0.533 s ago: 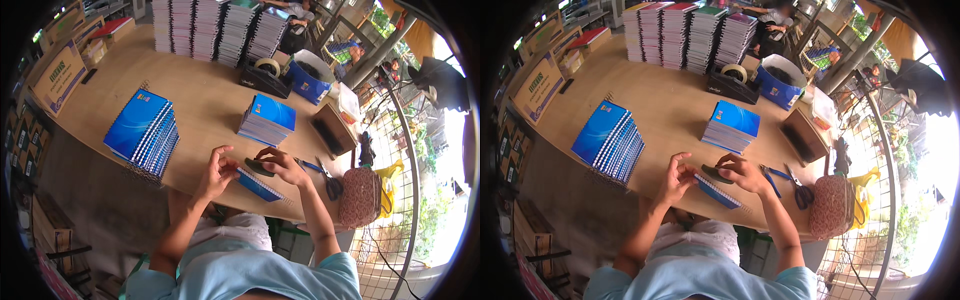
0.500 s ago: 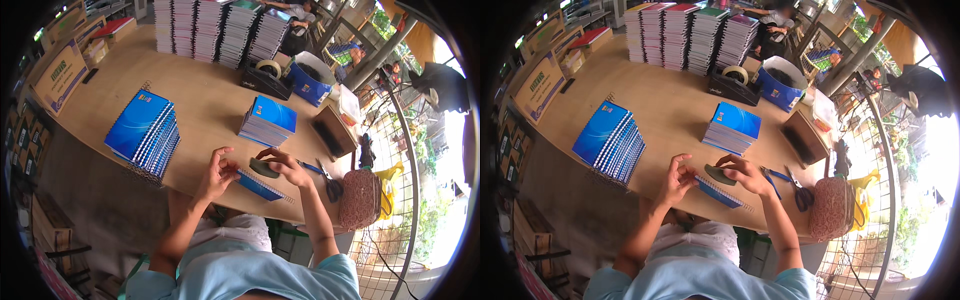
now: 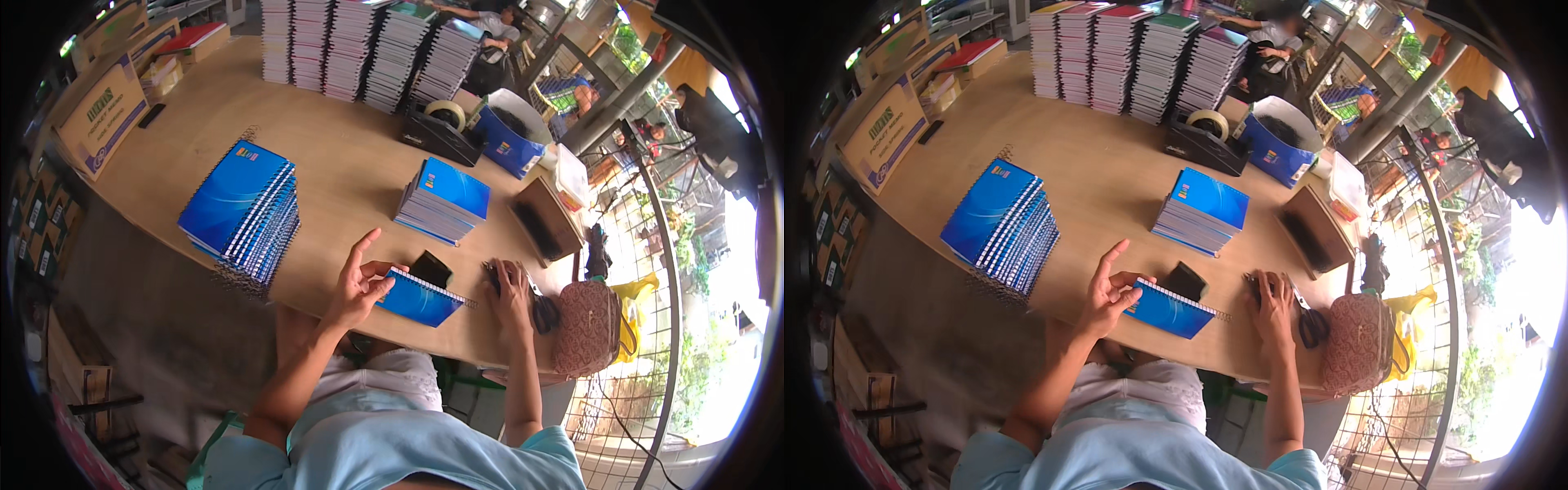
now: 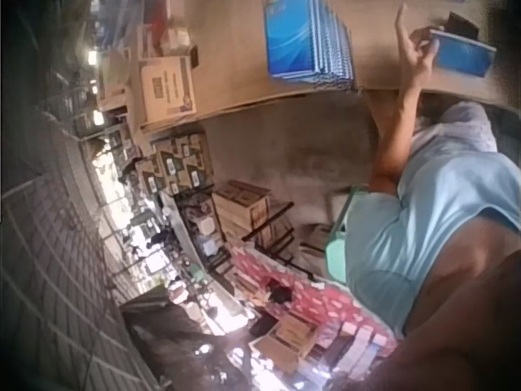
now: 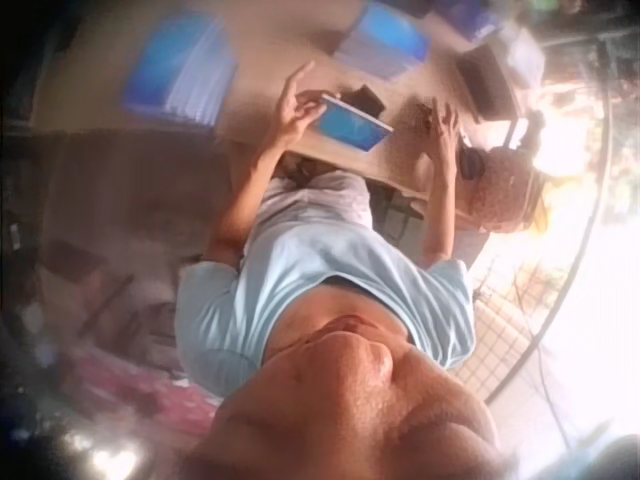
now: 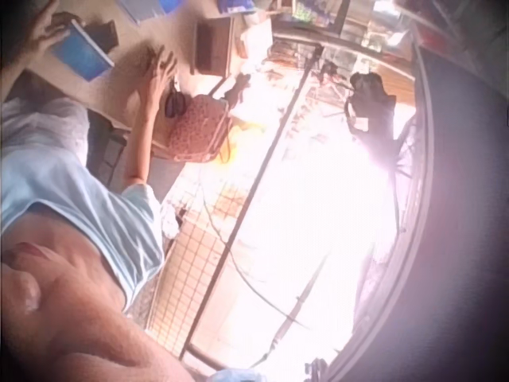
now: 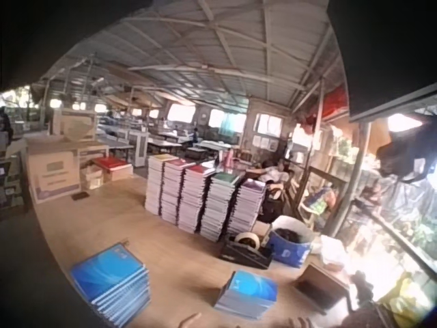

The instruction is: The person manually threads wire coils into the spiral-punch holes of several blue notebooks, using pliers to crimp the ends, and places each finished item onto a stack.

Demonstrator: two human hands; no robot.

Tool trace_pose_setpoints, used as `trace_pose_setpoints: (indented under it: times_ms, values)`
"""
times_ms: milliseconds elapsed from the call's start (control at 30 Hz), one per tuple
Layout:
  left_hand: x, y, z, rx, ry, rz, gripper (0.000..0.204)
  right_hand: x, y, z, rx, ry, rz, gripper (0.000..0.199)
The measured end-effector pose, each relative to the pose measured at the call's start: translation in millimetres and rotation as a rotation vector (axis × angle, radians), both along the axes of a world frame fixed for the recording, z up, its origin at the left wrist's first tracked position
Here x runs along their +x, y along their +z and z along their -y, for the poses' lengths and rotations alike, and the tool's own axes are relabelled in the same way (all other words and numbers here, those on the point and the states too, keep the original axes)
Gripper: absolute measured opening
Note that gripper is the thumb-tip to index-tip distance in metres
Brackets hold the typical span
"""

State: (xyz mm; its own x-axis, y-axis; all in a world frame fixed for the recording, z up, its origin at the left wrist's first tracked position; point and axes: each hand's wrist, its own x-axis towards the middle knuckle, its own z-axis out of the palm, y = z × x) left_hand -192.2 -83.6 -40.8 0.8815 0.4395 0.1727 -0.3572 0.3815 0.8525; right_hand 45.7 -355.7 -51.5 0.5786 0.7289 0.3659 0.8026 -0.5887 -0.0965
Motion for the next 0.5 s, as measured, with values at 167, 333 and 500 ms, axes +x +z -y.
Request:
trace_pose_setpoints:
  times_ms: [167,333,500]
  values:
    - [-4,2,1,0.012,0.097,-0.031,0.08,-21,36,-24,0.237,0.049,-0.056,0.05]
    - [-6,12,3,0.152,0.144,-0.095,0.081,-67,124,-80,0.233,0.575,0.02,0.048]
    - [-8,20,5,0.178,0.148,-0.12,0.082,-83,155,-108,0.032,0.719,0.436,0.049]
